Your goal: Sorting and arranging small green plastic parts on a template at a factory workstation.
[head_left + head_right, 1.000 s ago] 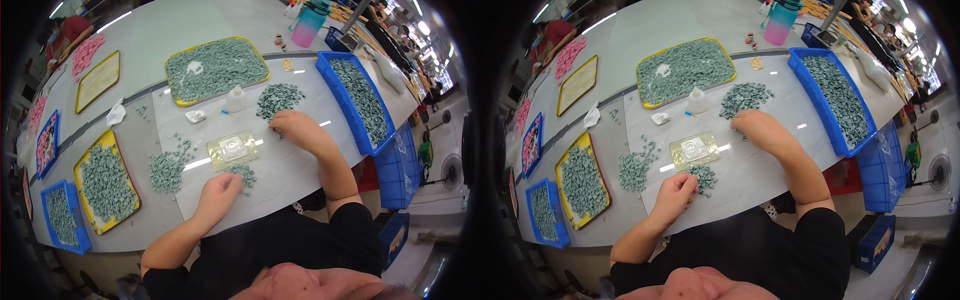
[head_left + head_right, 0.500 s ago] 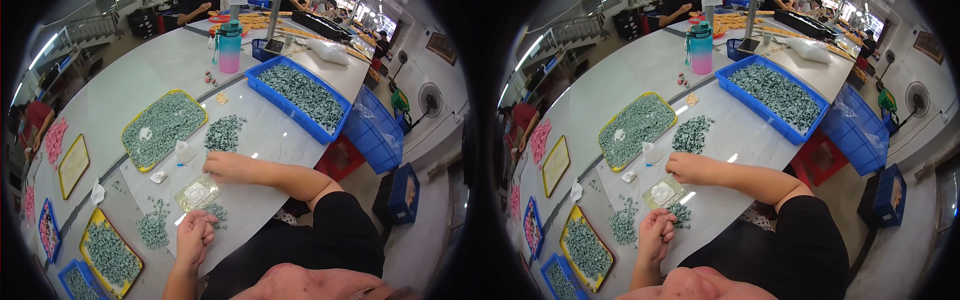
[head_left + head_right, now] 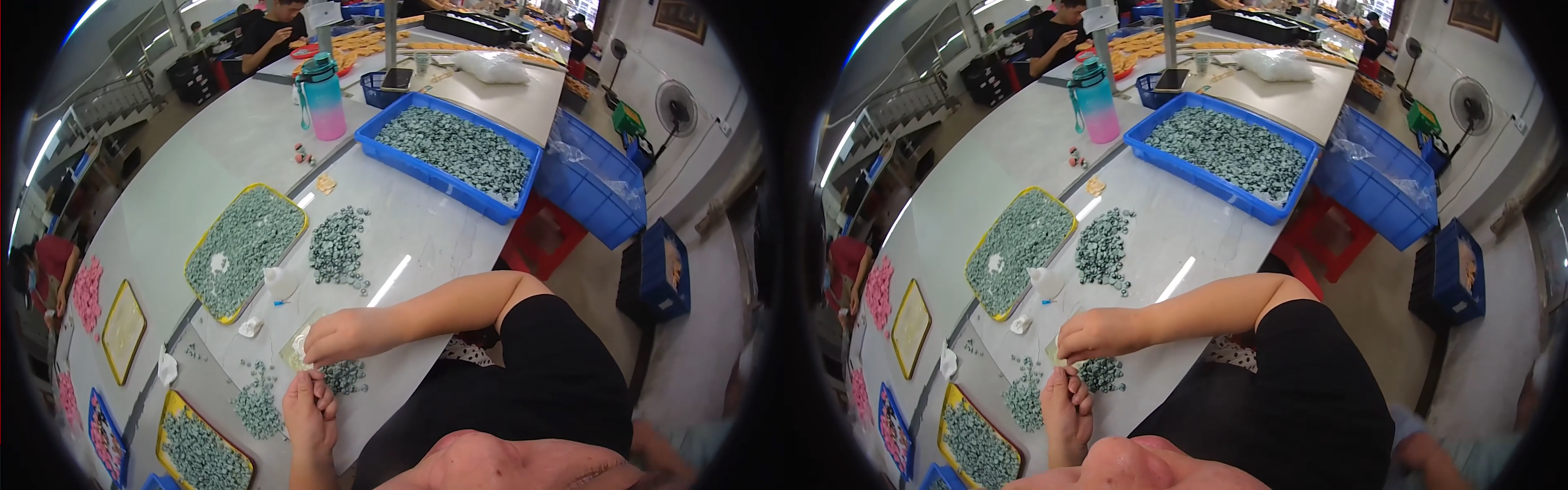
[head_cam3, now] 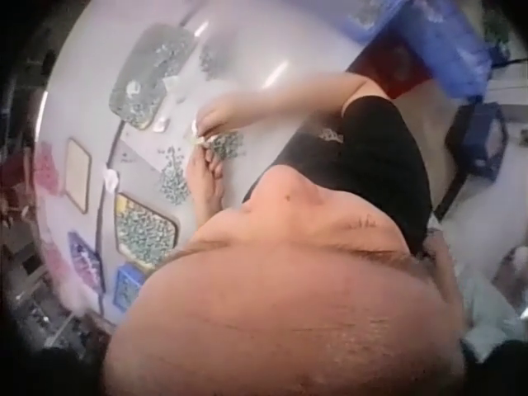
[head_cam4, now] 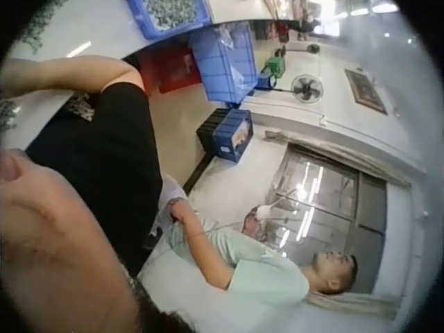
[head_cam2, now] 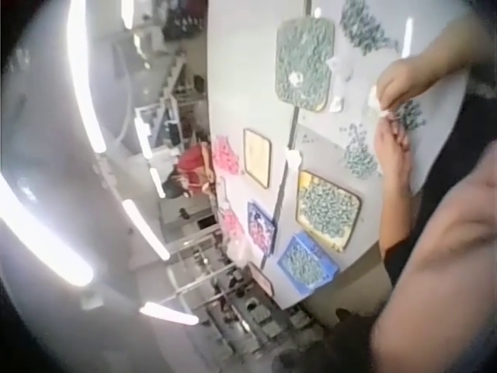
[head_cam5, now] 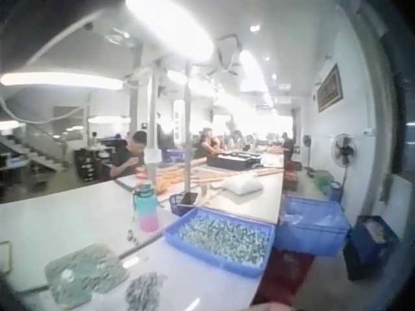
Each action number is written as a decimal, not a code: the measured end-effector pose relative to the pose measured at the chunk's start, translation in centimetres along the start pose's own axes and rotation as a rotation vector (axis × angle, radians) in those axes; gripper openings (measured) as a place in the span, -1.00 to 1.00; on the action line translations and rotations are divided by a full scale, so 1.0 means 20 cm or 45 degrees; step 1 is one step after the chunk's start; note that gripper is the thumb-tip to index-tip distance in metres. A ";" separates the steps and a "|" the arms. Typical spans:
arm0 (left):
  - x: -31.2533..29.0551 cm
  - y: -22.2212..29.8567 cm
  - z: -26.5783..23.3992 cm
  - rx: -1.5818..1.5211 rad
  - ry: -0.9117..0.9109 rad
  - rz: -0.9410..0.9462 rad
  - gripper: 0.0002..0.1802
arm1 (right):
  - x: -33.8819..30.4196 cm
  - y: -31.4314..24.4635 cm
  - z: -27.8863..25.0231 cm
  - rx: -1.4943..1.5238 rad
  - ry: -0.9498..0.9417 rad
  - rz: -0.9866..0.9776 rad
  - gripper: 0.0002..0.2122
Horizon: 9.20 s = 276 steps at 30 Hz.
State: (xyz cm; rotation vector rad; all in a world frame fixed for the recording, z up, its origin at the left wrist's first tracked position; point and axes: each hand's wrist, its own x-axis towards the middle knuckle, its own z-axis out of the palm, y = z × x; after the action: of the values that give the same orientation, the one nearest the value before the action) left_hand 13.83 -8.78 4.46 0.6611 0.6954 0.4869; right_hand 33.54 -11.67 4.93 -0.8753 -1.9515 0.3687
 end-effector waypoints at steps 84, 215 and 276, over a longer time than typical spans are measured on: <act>-0.03 -0.24 0.07 0.417 0.179 0.333 -0.81 | -0.23 -0.14 -0.07 0.010 -0.042 -0.069 -0.92; -0.11 0.27 -0.34 -0.203 -0.005 0.054 -0.79 | 0.31 0.04 0.21 -0.473 -0.177 -0.295 -0.78; -0.12 0.26 -0.33 -0.349 -0.084 0.054 -0.84 | 0.32 0.01 0.22 -0.468 -0.063 -0.269 -0.79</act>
State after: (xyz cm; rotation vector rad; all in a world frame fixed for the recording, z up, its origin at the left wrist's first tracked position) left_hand 6.55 -4.18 5.27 0.4321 0.5411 0.5849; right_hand 27.94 -6.66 6.55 -0.8821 -2.1715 -0.0980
